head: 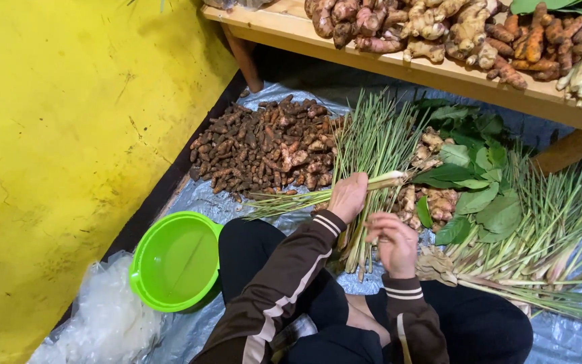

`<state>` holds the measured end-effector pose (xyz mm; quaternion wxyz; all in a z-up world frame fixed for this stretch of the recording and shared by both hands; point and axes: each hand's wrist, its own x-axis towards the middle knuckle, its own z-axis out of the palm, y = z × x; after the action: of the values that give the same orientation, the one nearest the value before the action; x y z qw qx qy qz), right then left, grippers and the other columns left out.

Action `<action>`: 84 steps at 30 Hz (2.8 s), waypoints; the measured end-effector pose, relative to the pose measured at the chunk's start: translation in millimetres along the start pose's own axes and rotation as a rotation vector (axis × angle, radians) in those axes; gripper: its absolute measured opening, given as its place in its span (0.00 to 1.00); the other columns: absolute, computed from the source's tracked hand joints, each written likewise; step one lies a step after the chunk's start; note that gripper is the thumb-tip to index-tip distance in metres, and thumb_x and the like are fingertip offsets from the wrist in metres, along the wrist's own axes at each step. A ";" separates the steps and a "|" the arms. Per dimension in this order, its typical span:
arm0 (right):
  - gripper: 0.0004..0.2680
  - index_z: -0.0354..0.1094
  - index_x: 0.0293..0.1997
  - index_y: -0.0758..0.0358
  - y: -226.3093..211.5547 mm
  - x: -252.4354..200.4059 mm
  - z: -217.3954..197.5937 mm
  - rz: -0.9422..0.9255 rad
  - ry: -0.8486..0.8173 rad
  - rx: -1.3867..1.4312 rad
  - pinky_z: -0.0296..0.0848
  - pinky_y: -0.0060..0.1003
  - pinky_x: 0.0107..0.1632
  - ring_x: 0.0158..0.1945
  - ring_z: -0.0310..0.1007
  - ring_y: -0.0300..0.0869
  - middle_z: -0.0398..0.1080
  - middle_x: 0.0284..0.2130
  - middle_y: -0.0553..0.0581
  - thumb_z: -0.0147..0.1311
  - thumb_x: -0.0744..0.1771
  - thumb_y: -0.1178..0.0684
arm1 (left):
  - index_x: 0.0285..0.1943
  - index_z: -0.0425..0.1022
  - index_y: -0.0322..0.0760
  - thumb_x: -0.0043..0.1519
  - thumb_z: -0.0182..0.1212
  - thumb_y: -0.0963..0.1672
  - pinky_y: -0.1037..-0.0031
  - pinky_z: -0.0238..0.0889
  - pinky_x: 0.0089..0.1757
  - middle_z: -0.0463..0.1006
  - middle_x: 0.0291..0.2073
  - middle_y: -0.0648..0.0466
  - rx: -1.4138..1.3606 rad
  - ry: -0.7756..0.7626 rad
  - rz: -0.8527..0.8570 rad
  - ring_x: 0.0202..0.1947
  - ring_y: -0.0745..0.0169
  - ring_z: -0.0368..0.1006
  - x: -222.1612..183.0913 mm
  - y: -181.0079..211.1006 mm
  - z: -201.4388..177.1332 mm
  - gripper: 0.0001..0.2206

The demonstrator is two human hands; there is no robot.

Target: Sorting and arranging lemongrass stalks while sitting on the floor next to piles of ginger and leaves.

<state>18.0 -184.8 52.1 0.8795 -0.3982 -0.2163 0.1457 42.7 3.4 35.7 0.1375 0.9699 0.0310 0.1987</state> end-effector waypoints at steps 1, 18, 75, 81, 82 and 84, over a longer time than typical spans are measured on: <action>0.10 0.72 0.35 0.81 -16.9 1.9 13.5 -0.001 -0.004 0.000 0.82 0.54 0.39 0.25 0.79 0.59 0.71 0.43 0.84 0.42 0.63 0.64 | 0.39 0.63 0.35 0.55 0.55 0.40 0.54 0.65 0.34 0.69 0.25 0.48 0.002 0.004 -0.001 0.30 0.38 0.74 2.7 3.2 -9.3 0.07; 0.18 0.61 0.67 0.61 -37.8 25.2 39.4 0.229 0.447 0.244 0.73 0.59 0.63 0.60 0.70 0.48 0.65 0.61 0.61 0.53 0.70 0.47 | 0.50 0.70 0.50 0.57 0.60 0.49 0.66 0.60 0.40 0.65 0.33 0.57 0.169 0.215 0.261 0.35 0.55 0.69 -17.8 6.8 -36.5 0.14; 0.16 0.64 0.63 0.76 26.0 -38.8 56.1 0.340 0.144 -0.606 0.74 0.48 0.54 0.48 0.74 0.48 0.73 0.47 0.72 0.57 0.69 0.56 | 0.58 0.76 0.29 0.52 0.73 0.34 0.73 0.77 0.47 0.83 0.42 0.49 -1.740 0.254 -0.634 0.42 0.64 0.81 -112.4 -2.6 7.5 0.23; 0.13 0.70 0.54 0.66 50.6 -41.2 45.9 0.494 0.261 -0.313 0.79 0.40 0.28 0.27 0.77 0.48 0.75 0.31 0.68 0.44 0.74 0.47 | 0.57 0.73 0.32 0.56 0.70 0.34 0.74 0.77 0.46 0.82 0.40 0.49 -1.786 0.247 -0.619 0.42 0.63 0.81 -111.8 -8.2 0.3 0.20; 0.13 0.70 0.54 0.66 51.0 -41.2 44.7 0.489 0.265 -0.311 0.79 0.40 0.28 0.27 0.77 0.48 0.75 0.31 0.68 0.44 0.74 0.47 | 0.57 0.73 0.32 0.56 0.70 0.34 0.74 0.77 0.46 0.82 0.40 0.49 -1.785 0.242 -0.615 0.42 0.63 0.81 -112.9 -9.8 2.5 0.20; 0.16 0.70 0.44 0.70 49.9 -40.7 42.3 0.566 0.329 -0.091 0.76 0.41 0.20 0.22 0.76 0.51 0.74 0.27 0.71 0.41 0.74 0.44 | 0.57 0.73 0.32 0.57 0.68 0.34 0.75 0.77 0.46 0.83 0.40 0.48 -1.814 0.201 -0.589 0.42 0.63 0.81 -114.6 -11.6 6.6 0.19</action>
<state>-42.3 -143.4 28.2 0.8085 -0.4997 0.0418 0.3081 -60.1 -0.3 -16.5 0.8773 0.4255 0.1197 0.1868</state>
